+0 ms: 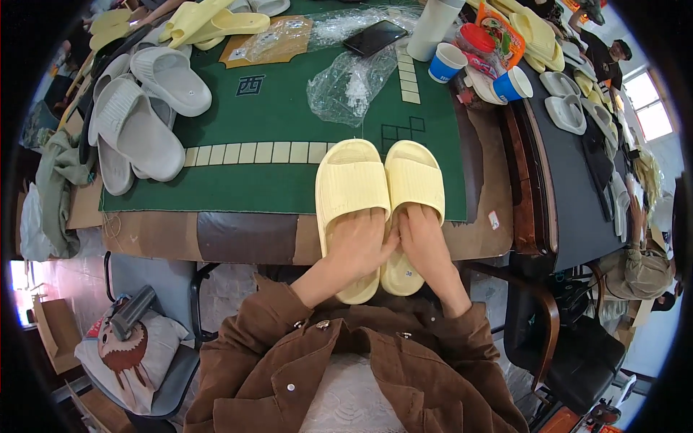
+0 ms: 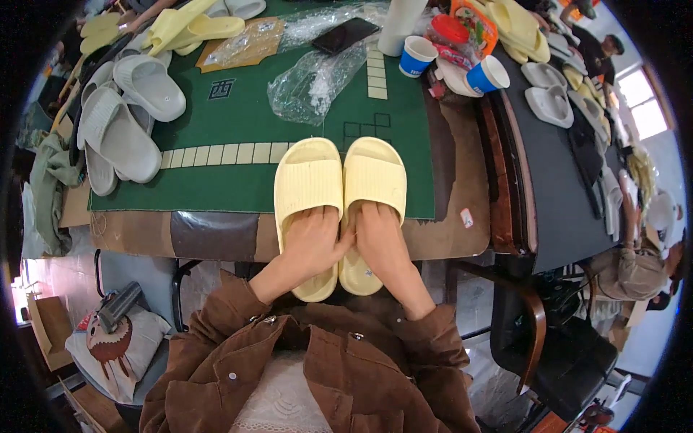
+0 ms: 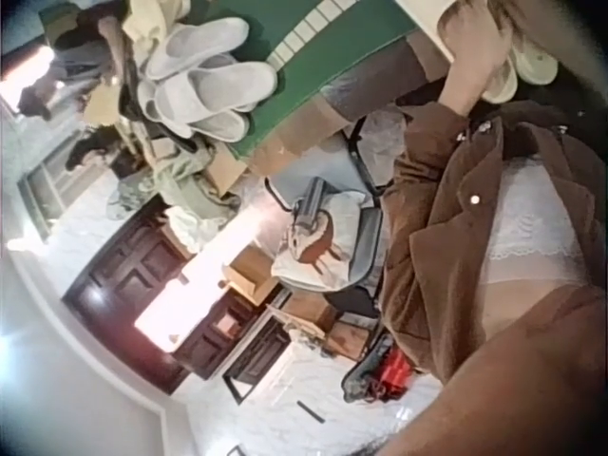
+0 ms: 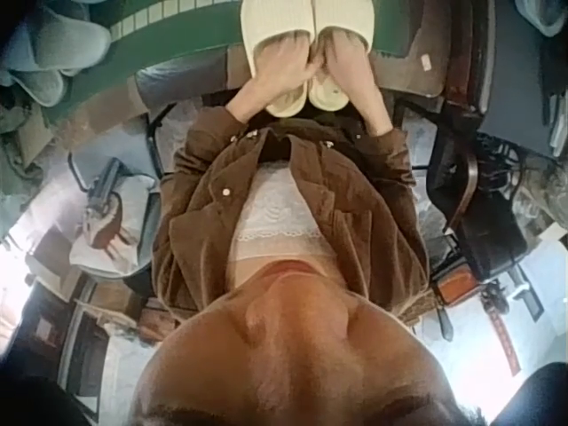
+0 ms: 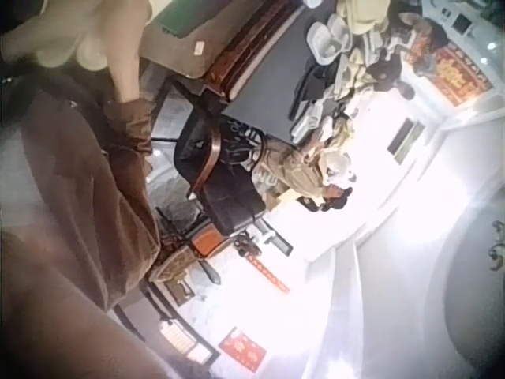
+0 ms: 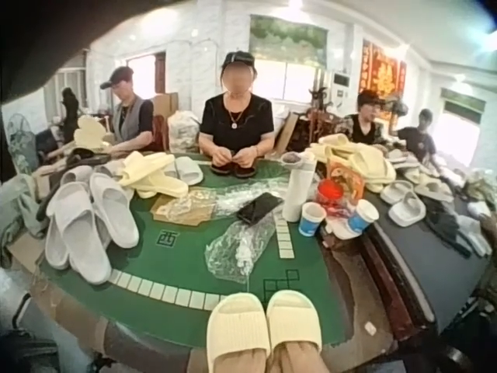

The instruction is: Inspecting sandals and removing loose threads in a manufacturing workshop.

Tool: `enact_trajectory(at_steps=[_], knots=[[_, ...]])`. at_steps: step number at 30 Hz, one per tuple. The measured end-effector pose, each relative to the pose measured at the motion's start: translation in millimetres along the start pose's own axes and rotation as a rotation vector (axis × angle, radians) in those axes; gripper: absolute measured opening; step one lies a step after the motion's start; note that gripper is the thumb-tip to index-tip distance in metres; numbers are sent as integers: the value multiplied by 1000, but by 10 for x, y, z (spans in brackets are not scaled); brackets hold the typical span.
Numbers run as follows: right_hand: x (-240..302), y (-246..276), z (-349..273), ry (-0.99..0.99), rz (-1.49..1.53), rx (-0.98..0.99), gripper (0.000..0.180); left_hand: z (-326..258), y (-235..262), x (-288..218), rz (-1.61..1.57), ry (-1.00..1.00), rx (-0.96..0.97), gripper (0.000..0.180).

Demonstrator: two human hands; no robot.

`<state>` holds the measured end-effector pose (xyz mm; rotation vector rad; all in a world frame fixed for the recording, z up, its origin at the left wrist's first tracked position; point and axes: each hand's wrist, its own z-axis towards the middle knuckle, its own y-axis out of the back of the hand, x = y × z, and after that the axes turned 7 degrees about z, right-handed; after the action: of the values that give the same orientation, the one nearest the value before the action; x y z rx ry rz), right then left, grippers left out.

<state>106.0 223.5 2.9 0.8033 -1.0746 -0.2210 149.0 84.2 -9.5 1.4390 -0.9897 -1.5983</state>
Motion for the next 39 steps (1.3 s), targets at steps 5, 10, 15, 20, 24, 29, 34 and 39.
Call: enact_trajectory(at_steps=[5,10,15,20,24,29,34,39], knots=[[104,297,-151,87,102,-66,22,2,42,6,-59,-9,-18,41],[290,637,-156,-212,627,47,36,0,24,14,-38,-21,-36,40],[412,609,300,-177,754,-50,54,5,35,-7,-32,3,-6,41],[285,443,906,-118,724,-74,49,-15,15,-26,-22,-21,-65,41],[90,302,1253,-52,382,-67,26,-12,0,-16,-80,-23,-46,41],[14,35,1308,-51,199,272,27,-9,0,-6,-93,4,2,41],[-15,-33,1323,-120,381,476,22,-17,28,-1,-80,4,-3,40],[-151,-47,1349,-307,749,379,12,-26,80,-28,-71,54,18,41]])
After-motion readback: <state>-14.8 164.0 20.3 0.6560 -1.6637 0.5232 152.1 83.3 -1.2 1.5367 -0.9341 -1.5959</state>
